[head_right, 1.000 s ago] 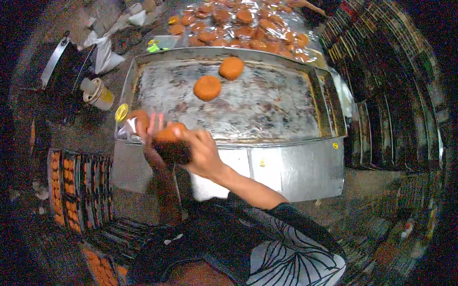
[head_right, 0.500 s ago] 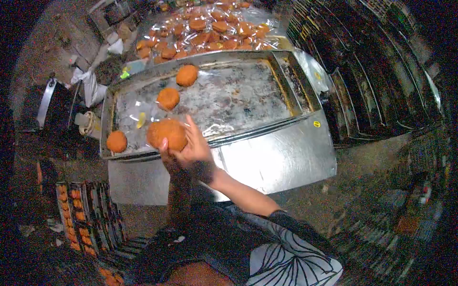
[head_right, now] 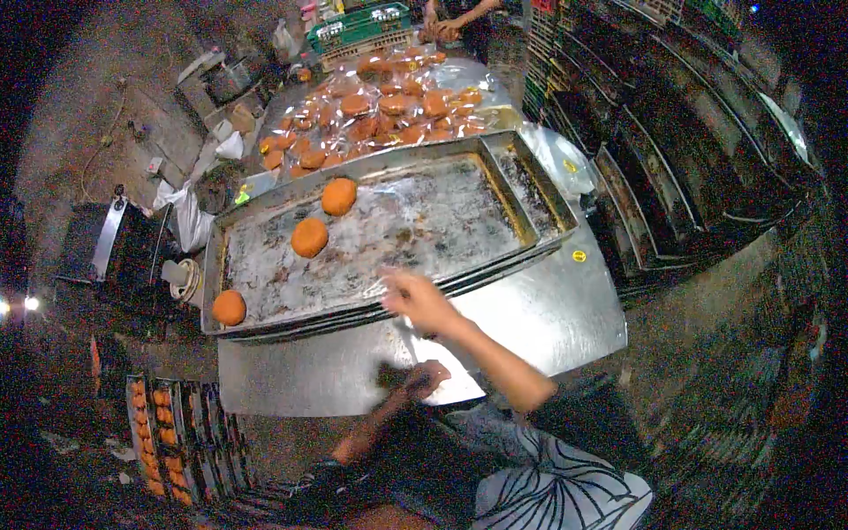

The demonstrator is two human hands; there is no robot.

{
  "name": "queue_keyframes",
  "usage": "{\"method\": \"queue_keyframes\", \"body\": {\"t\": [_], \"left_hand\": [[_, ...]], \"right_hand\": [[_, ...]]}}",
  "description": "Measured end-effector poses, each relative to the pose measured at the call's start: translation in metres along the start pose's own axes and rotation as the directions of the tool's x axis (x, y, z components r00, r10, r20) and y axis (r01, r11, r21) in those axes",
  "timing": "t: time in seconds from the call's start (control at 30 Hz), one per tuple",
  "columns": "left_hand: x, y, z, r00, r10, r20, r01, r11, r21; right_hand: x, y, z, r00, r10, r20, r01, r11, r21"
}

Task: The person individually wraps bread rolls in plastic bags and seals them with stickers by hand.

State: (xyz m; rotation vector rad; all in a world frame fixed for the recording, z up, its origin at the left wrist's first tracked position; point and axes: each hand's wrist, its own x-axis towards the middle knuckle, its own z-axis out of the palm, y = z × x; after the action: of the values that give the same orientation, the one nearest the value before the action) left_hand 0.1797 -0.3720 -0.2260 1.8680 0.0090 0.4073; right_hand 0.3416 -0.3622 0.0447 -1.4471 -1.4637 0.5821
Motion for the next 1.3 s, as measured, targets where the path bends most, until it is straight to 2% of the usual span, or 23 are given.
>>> {"method": "queue_keyframes", "body": {"t": [0.03,0.07,0.1,0.2,0.27,0.33,0.4,0.47,0.5,0.57,0.63,0.67,0.7,0.8,0.87,0.9,0.97,1.0,1.03,1.07,1.17,1.23,1.3], "left_hand": [[0.009,0.014,-0.013,0.997,0.078,-0.007,-0.078,0.997,0.017],[0.017,0.055,-0.027,0.833,-0.552,0.042,0.521,0.807,0.279],[0.023,0.062,-0.041,0.881,-0.472,0.012,0.471,0.88,0.057],[0.061,0.141,-0.034,0.751,-0.66,-0.018,0.623,0.717,-0.311],[0.071,0.148,-0.028,0.907,-0.419,-0.027,0.419,0.908,-0.011],[0.087,0.182,-0.035,0.745,-0.665,-0.045,0.621,0.717,-0.317],[0.078,0.159,-0.025,0.727,-0.686,-0.012,0.678,0.721,-0.141],[0.077,0.154,-0.008,0.901,-0.417,-0.121,0.382,0.893,-0.237],[0.088,0.175,-0.019,0.878,-0.441,-0.184,0.356,0.86,-0.365],[0.093,0.157,-0.032,0.864,-0.013,-0.503,0.106,0.982,0.158],[0.094,0.215,-0.061,0.897,-0.183,-0.403,0.246,0.963,0.11],[0.09,0.224,-0.072,0.91,-0.252,-0.329,0.33,0.921,0.205],[0.088,0.22,-0.081,0.817,-0.227,-0.53,0.218,0.973,-0.08],[0.089,0.211,-0.133,0.338,-0.562,-0.755,-0.388,0.648,-0.656],[0.041,0.206,-0.194,0.511,-0.596,-0.619,-0.185,0.627,-0.757],[0.02,0.213,-0.223,0.521,-0.616,-0.592,-0.033,0.678,-0.734],[-0.004,0.19,-0.256,0.143,-0.542,-0.828,-0.383,0.741,-0.551],[-0.011,0.194,-0.274,0.136,-0.546,-0.827,-0.373,0.745,-0.553],[-0.015,0.208,-0.289,0.068,-0.504,-0.861,-0.454,0.753,-0.476],[-0.02,0.219,-0.298,-0.011,-0.472,-0.882,-0.523,0.754,-0.397],[-0.036,0.237,-0.324,-0.034,-0.421,-0.907,-0.637,0.709,-0.305],[-0.042,0.232,-0.337,-0.143,-0.39,-0.909,-0.628,0.746,-0.222],[-0.032,0.226,-0.331,-0.144,-0.289,-0.946,-0.591,0.792,-0.152]], "right_hand": [[-0.038,-0.012,-0.003,0.682,0.665,0.305,-0.658,0.739,-0.144],[-0.086,0.02,0.007,0.857,0.385,0.341,-0.395,0.918,-0.045],[-0.132,0.052,0.017,0.938,0.063,0.34,-0.089,0.994,0.061],[-0.157,0.051,0.019,0.857,0.445,0.262,-0.429,0.896,-0.116],[-0.153,0.061,0.009,0.885,0.411,0.218,-0.407,0.911,-0.066],[-0.162,0.055,0.006,0.861,0.443,0.251,-0.453,0.891,-0.02],[-0.176,0.026,0.003,0.841,0.532,-0.1,-0.541,0.819,-0.192],[-0.191,0.051,0.037,0.83,0.475,-0.292,-0.534,0.827,-0.176],[-0.179,0.04,0.039,0.752,0.629,-0.195,-0.611,0.777,0.15],[-0.138,0.029,0.024,0.648,0.722,0.243,-0.712,0.462,0.528],[-0.104,0.088,0.033,0.757,0.479,0.444,-0.272,-0.387,0.881],[-0.065,0.039,0.029,0.829,0.526,0.191,-0.219,-0.008,0.976],[-0.025,-0.013,0.024,0.841,0.535,-0.077,-0.156,0.376,0.914],[0.023,-0.049,0.079,0.972,0.215,0.096,-0.065,-0.146,0.987],[0.032,-0.043,0.122,0.808,0.279,0.519,-0.523,-0.068,0.85],[0.051,-0.039,0.142,0.843,0.219,0.491,-0.528,0.166,0.833],[0.12,-0.027,0.141,0.865,0.334,0.375,-0.391,0.917,0.084],[0.151,-0.018,0.155,0.997,0.071,-0.028,-0.076,0.962,-0.262],[0.18,-0.005,0.17,0.963,-0.154,-0.22,-0.04,0.729,-0.684],[0.206,0.031,0.185,0.984,-0.029,-0.175,-0.126,0.585,-0.801],[0.231,0.062,0.198,0.981,0.043,-0.19,-0.175,0.618,-0.766],[0.192,-0.004,0.184,0.977,-0.157,-0.143,0.082,0.901,-0.426],[0.147,-0.056,0.183,0.88,-0.461,-0.119,0.38,0.831,-0.406]]}}
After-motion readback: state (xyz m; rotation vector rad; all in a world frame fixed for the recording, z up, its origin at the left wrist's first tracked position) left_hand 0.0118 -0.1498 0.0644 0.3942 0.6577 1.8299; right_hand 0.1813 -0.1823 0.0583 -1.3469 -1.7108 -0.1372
